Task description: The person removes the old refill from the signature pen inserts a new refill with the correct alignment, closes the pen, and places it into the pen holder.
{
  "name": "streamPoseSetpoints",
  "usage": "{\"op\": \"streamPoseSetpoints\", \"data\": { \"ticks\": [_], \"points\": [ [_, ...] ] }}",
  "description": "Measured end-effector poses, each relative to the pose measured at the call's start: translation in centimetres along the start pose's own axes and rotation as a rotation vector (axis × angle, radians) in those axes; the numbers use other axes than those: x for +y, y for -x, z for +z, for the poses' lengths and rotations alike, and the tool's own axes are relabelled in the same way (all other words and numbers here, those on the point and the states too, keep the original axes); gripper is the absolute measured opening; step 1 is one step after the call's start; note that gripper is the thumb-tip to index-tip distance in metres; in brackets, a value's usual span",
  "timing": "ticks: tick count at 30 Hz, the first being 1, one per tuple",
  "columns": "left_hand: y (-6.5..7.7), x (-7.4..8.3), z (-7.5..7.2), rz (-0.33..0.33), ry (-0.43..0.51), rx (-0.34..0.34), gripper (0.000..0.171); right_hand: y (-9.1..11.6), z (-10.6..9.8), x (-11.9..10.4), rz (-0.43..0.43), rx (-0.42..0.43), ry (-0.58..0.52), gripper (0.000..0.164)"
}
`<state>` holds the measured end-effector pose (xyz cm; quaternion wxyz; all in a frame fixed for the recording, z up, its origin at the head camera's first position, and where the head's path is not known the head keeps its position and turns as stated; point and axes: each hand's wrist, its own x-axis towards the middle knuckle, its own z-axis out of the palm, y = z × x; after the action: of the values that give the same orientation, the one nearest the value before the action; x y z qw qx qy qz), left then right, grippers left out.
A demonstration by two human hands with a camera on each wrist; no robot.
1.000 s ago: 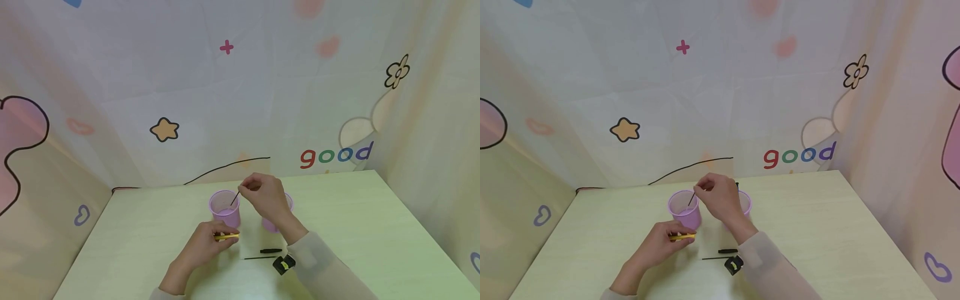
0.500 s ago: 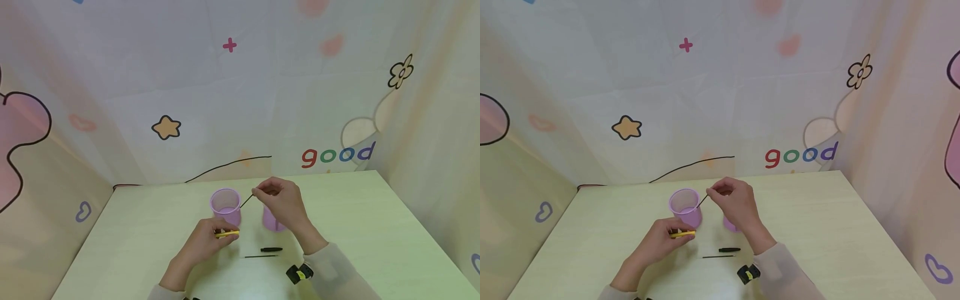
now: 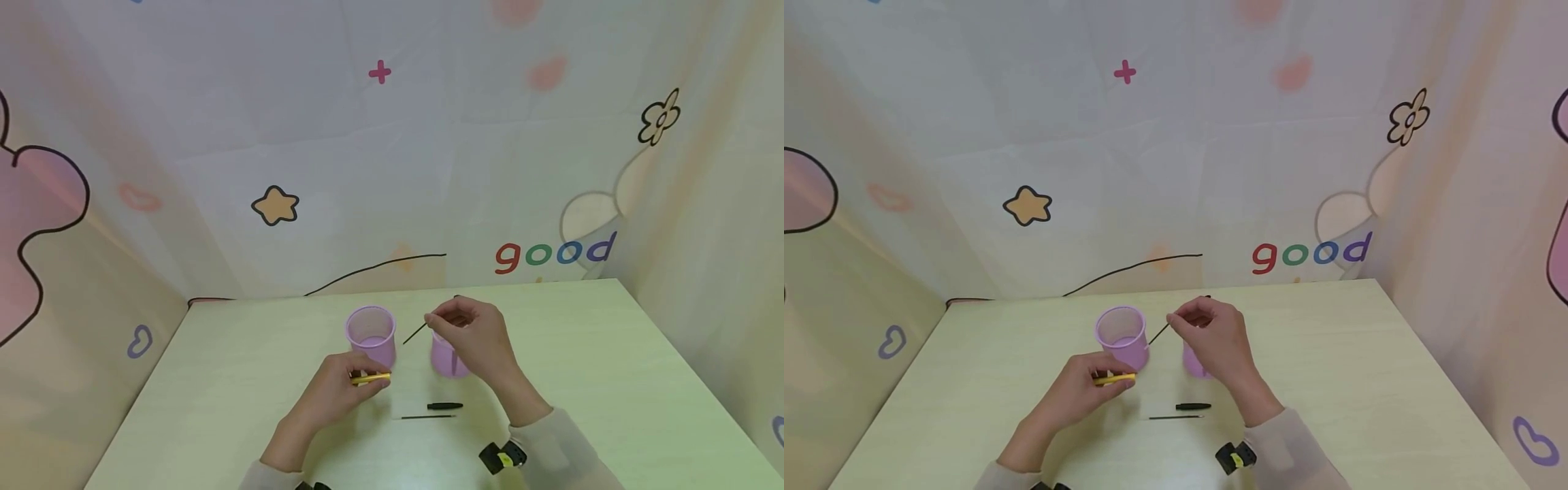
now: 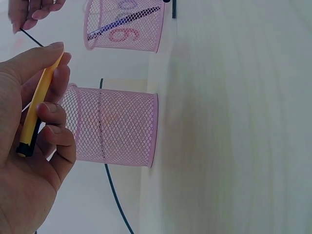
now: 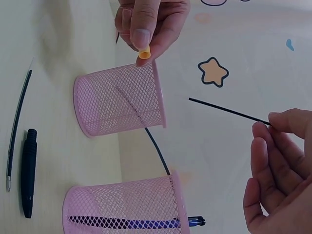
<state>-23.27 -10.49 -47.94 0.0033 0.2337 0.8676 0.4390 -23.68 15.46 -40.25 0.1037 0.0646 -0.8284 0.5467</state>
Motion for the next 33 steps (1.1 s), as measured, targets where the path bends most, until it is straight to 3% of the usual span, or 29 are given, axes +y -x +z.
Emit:
{"op": "streamPoseSetpoints", "data": {
  "ticks": [13, 33],
  "points": [
    [0.2, 0.2, -0.2, -0.016, 0.0, 0.005, 0.012, 1.5, -1.1, 1.2, 0.107, -0.043, -0.083, 0.019],
    [0.0, 0.4, -0.2, -0.015, -0.007, -0.006, 0.017, 2.9, -2.1, 3.7, 0.118, -0.092, -0.102, 0.013]
  ]
}}
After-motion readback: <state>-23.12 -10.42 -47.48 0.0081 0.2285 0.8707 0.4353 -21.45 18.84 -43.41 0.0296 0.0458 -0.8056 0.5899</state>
